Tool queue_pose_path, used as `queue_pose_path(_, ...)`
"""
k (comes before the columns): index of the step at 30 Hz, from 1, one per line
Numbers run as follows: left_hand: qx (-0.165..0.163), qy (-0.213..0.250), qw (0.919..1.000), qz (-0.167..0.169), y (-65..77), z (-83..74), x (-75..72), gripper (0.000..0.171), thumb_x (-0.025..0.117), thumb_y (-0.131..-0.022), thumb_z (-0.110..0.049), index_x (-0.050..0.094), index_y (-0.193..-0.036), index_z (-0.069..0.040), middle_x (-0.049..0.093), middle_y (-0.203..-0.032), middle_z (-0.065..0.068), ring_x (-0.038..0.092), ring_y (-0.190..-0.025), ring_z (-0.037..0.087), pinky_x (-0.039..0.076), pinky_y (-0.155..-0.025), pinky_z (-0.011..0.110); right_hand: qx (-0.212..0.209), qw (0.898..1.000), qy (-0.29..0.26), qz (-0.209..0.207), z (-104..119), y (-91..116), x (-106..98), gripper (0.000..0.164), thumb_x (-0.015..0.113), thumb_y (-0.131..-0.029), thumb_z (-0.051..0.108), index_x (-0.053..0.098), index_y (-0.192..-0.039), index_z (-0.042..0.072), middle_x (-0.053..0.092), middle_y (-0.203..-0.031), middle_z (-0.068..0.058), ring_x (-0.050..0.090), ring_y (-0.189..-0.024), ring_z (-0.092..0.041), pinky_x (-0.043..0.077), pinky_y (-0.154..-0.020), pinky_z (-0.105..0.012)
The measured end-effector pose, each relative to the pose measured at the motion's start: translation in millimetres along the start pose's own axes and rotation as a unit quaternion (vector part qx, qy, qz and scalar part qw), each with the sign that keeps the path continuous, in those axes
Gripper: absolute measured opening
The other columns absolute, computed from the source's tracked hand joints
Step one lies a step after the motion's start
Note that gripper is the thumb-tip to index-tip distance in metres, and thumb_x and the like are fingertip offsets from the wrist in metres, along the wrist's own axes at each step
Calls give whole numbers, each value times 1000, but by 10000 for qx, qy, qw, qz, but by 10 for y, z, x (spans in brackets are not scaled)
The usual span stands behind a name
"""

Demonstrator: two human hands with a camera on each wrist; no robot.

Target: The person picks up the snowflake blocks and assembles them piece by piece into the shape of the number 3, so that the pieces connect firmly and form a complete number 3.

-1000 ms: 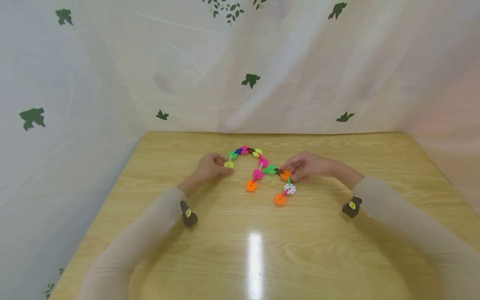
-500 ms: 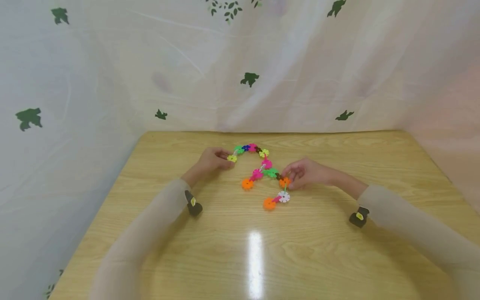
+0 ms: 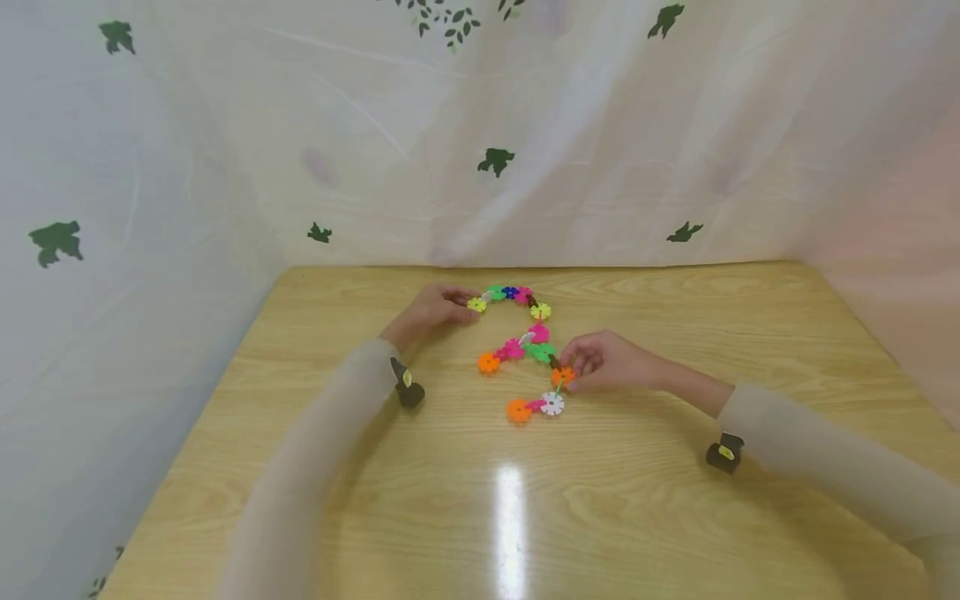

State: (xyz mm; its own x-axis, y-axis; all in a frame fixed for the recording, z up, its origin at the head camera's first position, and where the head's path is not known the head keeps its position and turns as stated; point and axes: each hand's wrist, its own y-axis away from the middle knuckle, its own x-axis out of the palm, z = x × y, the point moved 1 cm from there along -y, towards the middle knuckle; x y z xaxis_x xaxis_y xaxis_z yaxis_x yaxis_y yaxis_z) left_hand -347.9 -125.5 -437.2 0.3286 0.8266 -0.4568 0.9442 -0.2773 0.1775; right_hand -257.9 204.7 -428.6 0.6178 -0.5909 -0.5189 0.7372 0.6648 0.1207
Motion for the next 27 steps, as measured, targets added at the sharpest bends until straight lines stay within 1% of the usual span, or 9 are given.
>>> queue_pose_path(4, -4, 237, 9997, 78, -39, 5, 0, 47, 81, -86, -13, 69, -131, -8, 68, -119, 10, 59, -110, 20, 50, -99, 26, -70, 9999, 68, -56, -2, 6, 40, 31, 83, -84, 8, 67, -109, -1, 69, -88, -10, 63, -74, -14, 56, -66, -21)
queue_pose_path(7, -2, 364, 9992, 168, -25, -8, 7, 45, 80, -86, -11, 69, -130, -7, 67, -117, 9, 58, -109, 18, 51, -96, 25, -37, 9999, 85, -100, 18, 16, 66, 31, 83, -84, 9, 67, -109, -1, 69, -87, -9, 62, -75, -14, 56, -67, -21)
queue_pose_path(12, -25, 576, 9982, 180, -10, -11, 5, 45, 81, -86, -7, 69, -129, -6, 66, -114, 7, 58, -105, 16, 53, -91, 22, -161, 9998, 3, -108, 91, 4, 117, 30, 83, -83, 8, 67, -107, -1, 69, -87, -11, 62, -75, -14, 56, -67, -21)
queue_pose_path(16, -19, 625, 9979, 181, -27, -13, 22, 45, 81, -85, -7, 69, -128, -6, 68, -112, 7, 58, -103, 15, 51, -91, 22, -173, 9997, -112, -91, 101, -18, 161, 29, 82, -84, 7, 65, -106, -2, 69, -84, -12, 61, -72, -13, 55, -64, -21)
queue_pose_path(21, 0, 576, 9982, 157, -31, -23, 35, 45, 81, -85, -7, 69, -128, -6, 69, -112, 7, 59, -104, 16, 50, -96, 26, -72, 9998, -135, -132, 120, -34, 186, 28, 81, -84, 7, 64, -105, -2, 68, -82, -11, 59, -67, -12, 53, -60, -21)
queue_pose_path(27, -59, 547, 9984, 138, -29, -29, 21, 46, 81, -85, -8, 69, -129, -7, 68, -118, 10, 59, -109, 18, 49, -105, 32, -120, 9998, -113, -140, 160, -39, 193, 29, 81, -85, 8, 63, -105, -3, 68, -82, -11, 58, -67, -11, 52, -60, -20)
